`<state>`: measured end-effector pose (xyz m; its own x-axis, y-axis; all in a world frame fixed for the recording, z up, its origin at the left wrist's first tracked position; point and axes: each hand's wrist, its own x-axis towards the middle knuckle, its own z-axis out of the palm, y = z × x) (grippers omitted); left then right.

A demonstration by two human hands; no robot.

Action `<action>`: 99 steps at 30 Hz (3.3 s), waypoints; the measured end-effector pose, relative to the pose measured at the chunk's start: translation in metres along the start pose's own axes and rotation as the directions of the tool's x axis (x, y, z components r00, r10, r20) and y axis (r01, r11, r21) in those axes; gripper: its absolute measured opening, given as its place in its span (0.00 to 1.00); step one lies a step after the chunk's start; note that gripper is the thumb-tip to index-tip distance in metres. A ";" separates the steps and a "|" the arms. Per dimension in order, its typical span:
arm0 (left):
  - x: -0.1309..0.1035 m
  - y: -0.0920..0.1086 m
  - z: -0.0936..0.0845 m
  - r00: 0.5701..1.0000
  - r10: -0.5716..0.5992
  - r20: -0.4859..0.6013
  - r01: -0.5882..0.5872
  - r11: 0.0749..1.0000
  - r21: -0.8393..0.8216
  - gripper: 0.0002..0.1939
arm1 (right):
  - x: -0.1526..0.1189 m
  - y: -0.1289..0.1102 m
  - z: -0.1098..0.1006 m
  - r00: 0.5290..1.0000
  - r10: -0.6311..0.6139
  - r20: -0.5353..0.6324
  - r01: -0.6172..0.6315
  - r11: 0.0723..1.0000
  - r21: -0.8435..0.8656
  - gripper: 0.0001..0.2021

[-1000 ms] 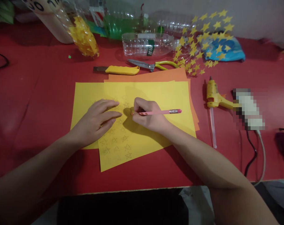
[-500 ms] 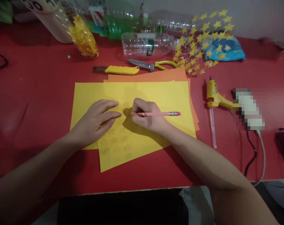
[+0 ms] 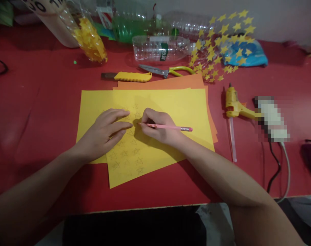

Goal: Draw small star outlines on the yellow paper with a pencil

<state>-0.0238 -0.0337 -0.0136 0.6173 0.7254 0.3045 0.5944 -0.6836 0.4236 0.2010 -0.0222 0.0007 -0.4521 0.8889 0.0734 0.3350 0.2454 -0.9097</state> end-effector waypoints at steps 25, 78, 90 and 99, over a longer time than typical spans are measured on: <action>0.000 0.001 -0.001 1.000 -0.021 0.019 0.021 1.000 0.004 0.13 | -0.001 -0.002 0.002 0.997 0.018 -0.081 -0.019 1.000 -0.013 0.10; 0.000 0.000 -0.001 1.000 0.030 -0.001 -0.030 0.999 0.023 0.13 | -0.005 -0.007 -0.001 1.000 -0.002 0.019 0.003 0.998 -0.062 0.08; -0.001 0.001 -0.002 0.999 -0.001 0.053 -0.003 0.998 0.067 0.15 | -0.002 0.000 -0.001 0.999 0.012 -0.048 -0.009 0.998 0.059 0.08; -0.003 0.000 0.000 0.990 -0.027 0.139 0.006 0.988 0.152 0.24 | 0.003 0.000 -0.010 0.961 0.215 -0.173 -0.151 0.935 0.321 0.11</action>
<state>-0.0261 -0.0356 -0.0144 0.6668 0.7254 0.1710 0.6694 -0.6838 0.2904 0.2083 -0.0159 0.0046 -0.2198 0.9740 -0.0543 0.1162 -0.0291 -0.9928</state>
